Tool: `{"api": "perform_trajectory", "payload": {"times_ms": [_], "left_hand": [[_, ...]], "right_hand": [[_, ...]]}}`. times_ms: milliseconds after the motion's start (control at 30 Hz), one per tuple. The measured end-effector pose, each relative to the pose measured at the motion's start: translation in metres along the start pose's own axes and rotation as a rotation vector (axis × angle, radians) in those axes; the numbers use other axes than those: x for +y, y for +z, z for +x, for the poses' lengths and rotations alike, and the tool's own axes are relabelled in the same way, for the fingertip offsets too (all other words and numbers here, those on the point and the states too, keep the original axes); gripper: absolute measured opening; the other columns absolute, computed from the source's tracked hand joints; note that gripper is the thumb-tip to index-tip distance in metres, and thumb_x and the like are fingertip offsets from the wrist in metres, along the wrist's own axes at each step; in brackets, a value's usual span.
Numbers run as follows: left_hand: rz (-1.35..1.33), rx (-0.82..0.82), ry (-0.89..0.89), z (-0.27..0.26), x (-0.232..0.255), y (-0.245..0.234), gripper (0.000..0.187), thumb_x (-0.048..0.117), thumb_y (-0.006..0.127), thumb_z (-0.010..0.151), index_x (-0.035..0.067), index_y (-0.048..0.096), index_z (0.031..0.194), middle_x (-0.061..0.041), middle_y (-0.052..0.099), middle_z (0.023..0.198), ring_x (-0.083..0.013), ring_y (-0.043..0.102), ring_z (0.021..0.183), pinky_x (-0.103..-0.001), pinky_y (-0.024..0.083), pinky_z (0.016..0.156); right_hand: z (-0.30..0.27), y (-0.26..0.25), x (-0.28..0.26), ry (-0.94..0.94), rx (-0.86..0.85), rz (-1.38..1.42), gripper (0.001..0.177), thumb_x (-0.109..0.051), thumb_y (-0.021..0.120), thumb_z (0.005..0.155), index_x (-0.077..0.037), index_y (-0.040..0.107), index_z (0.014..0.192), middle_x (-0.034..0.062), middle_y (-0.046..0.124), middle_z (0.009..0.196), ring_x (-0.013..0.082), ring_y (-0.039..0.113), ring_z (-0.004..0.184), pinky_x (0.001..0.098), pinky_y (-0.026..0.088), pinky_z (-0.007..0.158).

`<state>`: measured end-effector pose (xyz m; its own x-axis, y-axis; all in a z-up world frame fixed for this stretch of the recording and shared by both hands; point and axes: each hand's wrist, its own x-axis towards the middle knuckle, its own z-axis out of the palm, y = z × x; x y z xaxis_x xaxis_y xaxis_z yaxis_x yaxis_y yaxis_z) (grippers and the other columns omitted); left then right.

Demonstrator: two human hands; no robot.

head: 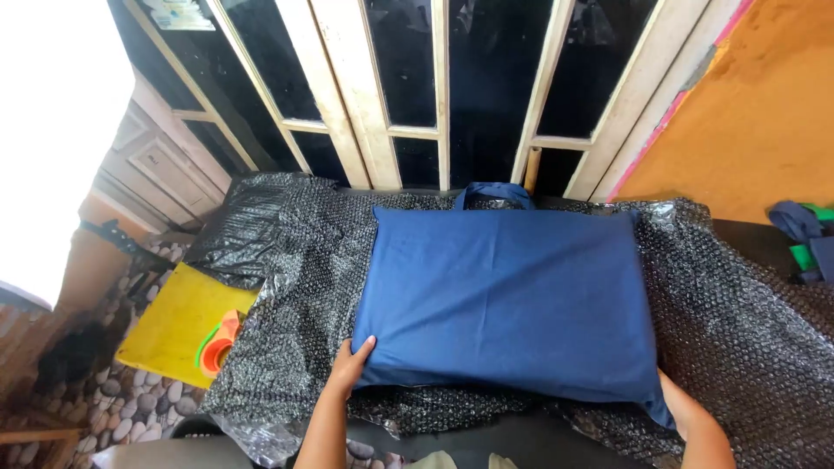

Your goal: Wrapping a blue pillow in bubble wrap and black plastic, then sealing it with adhesive tape.

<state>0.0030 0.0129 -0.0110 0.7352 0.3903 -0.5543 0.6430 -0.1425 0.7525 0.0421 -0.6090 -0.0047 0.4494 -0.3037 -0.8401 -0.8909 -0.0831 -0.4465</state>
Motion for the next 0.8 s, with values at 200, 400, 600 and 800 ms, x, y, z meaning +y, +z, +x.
{"api": "perform_trajectory", "payload": {"times_ms": [200, 400, 600, 800], "left_hand": [[0.141, 0.096, 0.109, 0.043, -0.017, -0.031, 0.062, 0.063, 0.061, 0.085, 0.013, 0.068, 0.12, -0.009, 0.072, 0.125, -0.0247, 0.067, 0.112, -0.038, 0.049, 0.098], [0.786, 0.81, -0.164, 0.0, -0.002, -0.147, 0.079, 0.07, 0.073, 0.08, 0.019, 0.062, 0.139, -0.017, 0.064, 0.131, -0.0317, 0.061, 0.119, -0.052, 0.061, 0.085], [0.553, 0.614, -0.317, 0.072, -0.099, -0.242, 0.083, 0.072, 0.076, 0.076, 0.019, 0.062, 0.139, -0.014, 0.067, 0.143, -0.0464, 0.055, 0.137, -0.069, 0.007, 0.119], [0.176, 0.496, 0.033, 0.027, -0.023, -0.234, 0.061, 0.047, 0.067, 0.089, 0.006, 0.073, 0.133, -0.016, 0.07, 0.133, -0.034, 0.06, 0.126, -0.045, 0.044, 0.104]], "right_hand": [[0.076, -0.001, 0.027, -0.08, 0.152, -0.155, 0.091, -0.078, 0.022, 0.098, -0.016, 0.045, 0.16, 0.016, 0.042, 0.163, 0.0415, 0.041, 0.146, 0.0527, 0.033, 0.117], [0.077, 0.006, 0.045, -0.07, 0.304, -0.222, 0.096, -0.082, 0.018, 0.101, -0.012, 0.049, 0.158, 0.0231, 0.046, 0.159, 0.0483, 0.047, 0.14, 0.0545, 0.038, 0.112], [0.085, 0.014, 0.058, -0.232, 0.411, -0.138, 0.101, -0.08, 0.021, 0.102, 0.0, 0.055, 0.153, 0.0343, 0.048, 0.153, 0.0525, 0.047, 0.137, 0.0516, 0.035, 0.111], [0.092, 0.014, 0.06, -0.144, 0.412, -0.127, 0.103, -0.083, 0.021, 0.103, 0.001, 0.06, 0.149, 0.0348, 0.054, 0.148, 0.0535, 0.053, 0.13, 0.0555, 0.041, 0.103]]}}
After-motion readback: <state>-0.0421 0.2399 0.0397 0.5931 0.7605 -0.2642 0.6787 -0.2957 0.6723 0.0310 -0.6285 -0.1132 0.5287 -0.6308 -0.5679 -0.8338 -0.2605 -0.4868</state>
